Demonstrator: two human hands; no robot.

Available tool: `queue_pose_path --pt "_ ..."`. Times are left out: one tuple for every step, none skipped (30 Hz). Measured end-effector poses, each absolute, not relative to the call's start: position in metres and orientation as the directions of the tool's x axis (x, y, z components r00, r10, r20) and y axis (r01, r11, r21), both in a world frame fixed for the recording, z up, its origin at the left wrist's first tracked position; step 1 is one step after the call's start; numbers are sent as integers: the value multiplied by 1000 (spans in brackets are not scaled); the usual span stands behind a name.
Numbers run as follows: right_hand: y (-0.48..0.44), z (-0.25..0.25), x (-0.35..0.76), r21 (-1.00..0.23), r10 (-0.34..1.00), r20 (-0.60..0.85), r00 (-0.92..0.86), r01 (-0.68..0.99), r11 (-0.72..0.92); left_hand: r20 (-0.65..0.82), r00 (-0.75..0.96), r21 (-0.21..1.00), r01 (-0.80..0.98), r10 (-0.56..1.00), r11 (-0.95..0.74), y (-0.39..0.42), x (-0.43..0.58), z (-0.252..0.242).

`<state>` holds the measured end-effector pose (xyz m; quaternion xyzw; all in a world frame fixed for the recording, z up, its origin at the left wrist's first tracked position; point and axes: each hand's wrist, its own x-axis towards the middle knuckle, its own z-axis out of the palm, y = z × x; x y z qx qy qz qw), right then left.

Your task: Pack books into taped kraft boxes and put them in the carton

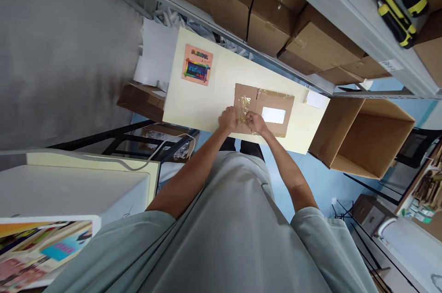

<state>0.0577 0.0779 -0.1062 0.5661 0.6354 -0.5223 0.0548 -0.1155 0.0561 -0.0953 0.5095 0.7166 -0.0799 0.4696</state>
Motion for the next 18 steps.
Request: queue_pose_path --pt "79 -106 63 -618 667 -659 -348 755 -217 -758 -51 357 803 651 478 56 -114 -95" --pt "79 -106 67 -632 671 -658 -343 736 -243 -759 -59 352 801 648 485 56 -114 -94" --pt "78 -106 69 -640 671 -658 -340 722 -262 -760 -64 350 798 647 490 56 -113 -94" --pt "77 -106 70 -642 669 -664 -335 714 -279 -763 -67 348 795 643 497 57 -112 -95" --pt "75 -106 70 -641 664 -670 -332 710 -292 -769 -69 346 790 635 506 58 -112 -95" --pt "73 -106 69 -640 653 -677 -339 710 -294 -777 -71 344 784 626 516 58 -112 -96" --pt "70 -105 66 -638 642 -680 -354 716 -282 -784 -73 342 778 617 526 60 -112 -97" --pt "68 -104 64 -634 635 -679 -369 732 -252 -790 -77 338 773 608 537 60 -112 -98" --pt "67 -102 61 -620 634 -673 -381 757 -204 -794 -81 334 769 602 544 61 -112 -99" --pt "67 -100 57 -596 637 -666 -388 791 -141 -795 -82 333 768 601 546 61 -112 -99" --pt "69 -97 54 -557 640 -660 -392 827 -69 -794 -81 334 770 602 543 61 -112 -100" --pt "72 -95 51 -507 640 -661 -391 862 3 -793 -78 334 775 605 537 61 -113 -101" --pt "75 -92 49 -455 632 -668 -394 888 72 -792 -75 332 780 606 530 61 -113 -102" --pt "80 -89 46 -411 610 -680 -406 901 140 -792 -72 330 786 606 524 60 -114 -102" --pt "84 -87 43 -380 580 -695 -425 902 206 -792 -72 327 789 607 520 60 -115 -103" --pt "88 -84 41 -358 547 -708 -446 895 265 -793 -75 323 790 605 521 60 -116 -104" --pt "91 -82 38 -343 519 -719 -462 886 313 -794 -78 321 788 602 525 60 -116 -105" --pt "92 -80 35 -329 502 -727 -468 879 345 -795 -80 321 786 601 529 60 -117 -106"
